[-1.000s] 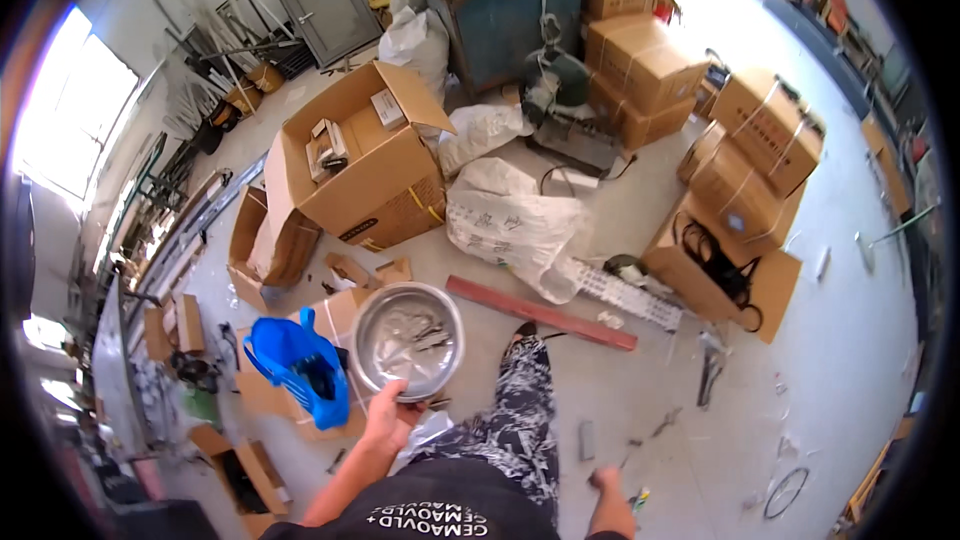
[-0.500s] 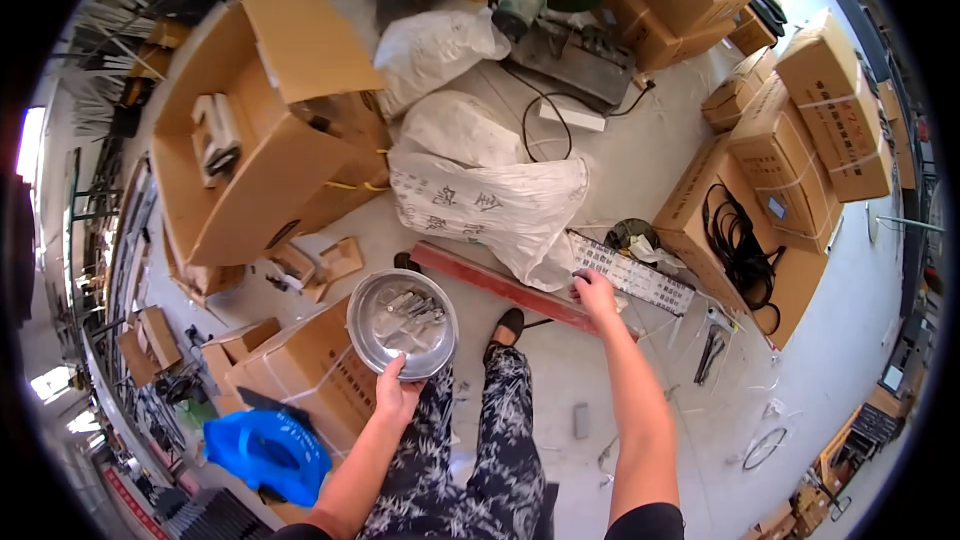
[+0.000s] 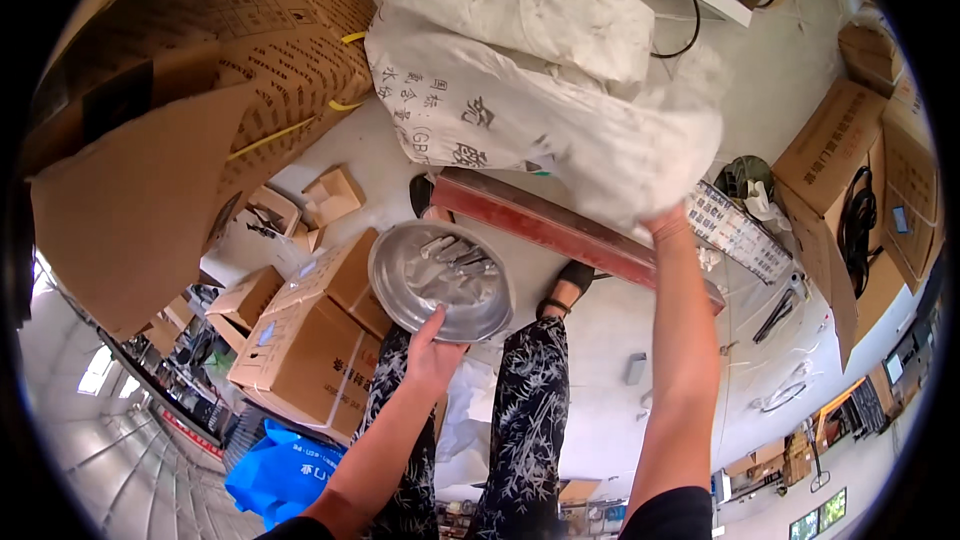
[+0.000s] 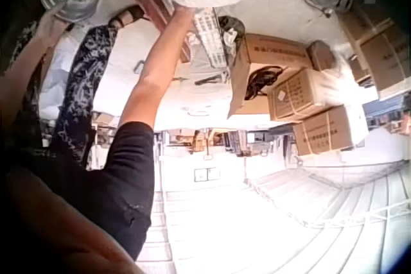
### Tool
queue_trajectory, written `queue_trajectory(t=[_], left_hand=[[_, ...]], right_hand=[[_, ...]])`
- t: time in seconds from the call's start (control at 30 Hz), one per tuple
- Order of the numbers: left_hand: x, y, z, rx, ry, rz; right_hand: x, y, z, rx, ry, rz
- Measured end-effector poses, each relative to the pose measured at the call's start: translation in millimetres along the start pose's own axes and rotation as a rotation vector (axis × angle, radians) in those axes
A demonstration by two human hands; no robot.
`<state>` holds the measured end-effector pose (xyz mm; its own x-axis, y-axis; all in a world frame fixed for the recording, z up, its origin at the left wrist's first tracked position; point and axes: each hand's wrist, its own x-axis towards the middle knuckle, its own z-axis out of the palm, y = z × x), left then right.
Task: The person gathers hardware components into a metal bowl, retrieves additional parts from a bag, and carries them across the workshop. The person then inserts metal fittings and brackets into stacked metal frames by hand.
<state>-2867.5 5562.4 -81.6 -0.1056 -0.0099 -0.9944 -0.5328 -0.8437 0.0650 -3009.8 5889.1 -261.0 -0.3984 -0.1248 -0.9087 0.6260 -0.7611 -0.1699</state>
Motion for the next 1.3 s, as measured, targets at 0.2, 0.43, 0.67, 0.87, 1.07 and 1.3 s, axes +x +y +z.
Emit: queue_trajectory(t=[0.2,0.43,0.67,0.87,1.07,1.3], left_hand=[[18.5,10.9,-14.6,-0.226,-0.065,-0.036],[15.6,26.8,1.2,-0.197,0.069,0.067],[21.3,19.5,7.2,-0.264,0.047,0.022],[17.3,25.9,-5.8,-0.262,0.066,0.019],[17.0,20.9,-0.5,-0.236,0.033,-0.045],[18.8,14.4,5.7,-0.207,0.065,-0.050]], right_hand=[[-63.6,54.5,123.1,-0.496,-0.146,0.107],[-132.1,93.3,107.8,-0.542,0.139,0.038],[-84.5,94.9,135.7,-0.271,0.128,-0.116],[-32.9,65.9,138.9,-0.054,0.112,-0.271],[-58.1,10.5,106.3,-0.029,0.115,-0.365],[-63.1,60.7,126.9,-0.142,0.119,-0.211]])
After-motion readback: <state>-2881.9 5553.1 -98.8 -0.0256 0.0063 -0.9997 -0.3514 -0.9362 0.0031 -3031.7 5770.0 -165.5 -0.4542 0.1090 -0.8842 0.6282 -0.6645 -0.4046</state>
